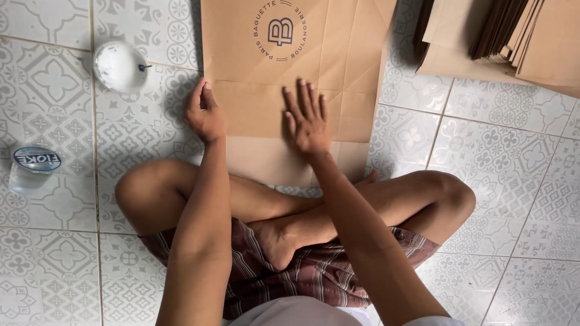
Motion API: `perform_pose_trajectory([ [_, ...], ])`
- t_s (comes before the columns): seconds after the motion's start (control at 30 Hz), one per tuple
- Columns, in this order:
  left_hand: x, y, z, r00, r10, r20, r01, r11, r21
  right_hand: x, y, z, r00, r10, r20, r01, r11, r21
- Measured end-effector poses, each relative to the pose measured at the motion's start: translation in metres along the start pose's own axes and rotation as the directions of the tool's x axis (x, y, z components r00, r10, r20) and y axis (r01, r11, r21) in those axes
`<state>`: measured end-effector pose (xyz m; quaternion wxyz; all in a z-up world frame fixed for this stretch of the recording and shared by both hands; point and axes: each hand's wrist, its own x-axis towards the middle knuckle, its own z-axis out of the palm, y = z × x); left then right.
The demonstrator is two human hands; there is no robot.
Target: Applying glue to the edge of a paper bag using a small stick and then folding it to seal.
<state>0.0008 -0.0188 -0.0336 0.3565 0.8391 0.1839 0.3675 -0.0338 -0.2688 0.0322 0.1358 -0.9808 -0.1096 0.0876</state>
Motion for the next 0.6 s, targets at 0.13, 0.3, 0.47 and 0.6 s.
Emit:
perform_pose_trajectory([
  [0.13, -0.002, -0.001, -0.001, 1.0, 0.009, 0.001, -0.009, 1.0, 0.006, -0.02, 0.042, -0.012, 0.999, 0.041, -0.035, -0.041, 0.999, -0.012],
  [0.3, 0.002, 0.005, -0.002, 1.0, -0.027, 0.017, 0.027, 0.999, -0.033, -0.031, 0.081, -0.01, 0.984, 0.132, -0.117, -0.137, 0.99, -0.032],
  [0.47, 0.002, 0.005, -0.003, 0.999, -0.012, 0.034, 0.012, 1.0, -0.026, -0.036, 0.089, -0.01, 0.96, 0.215, -0.177, -0.219, 0.976, -0.002],
  [0.6, 0.008, 0.024, -0.009, 0.998, 0.062, 0.033, -0.066, 0.992, 0.108, -0.036, 0.089, -0.01, 0.957, 0.236, -0.168, -0.24, 0.971, -0.002],
])
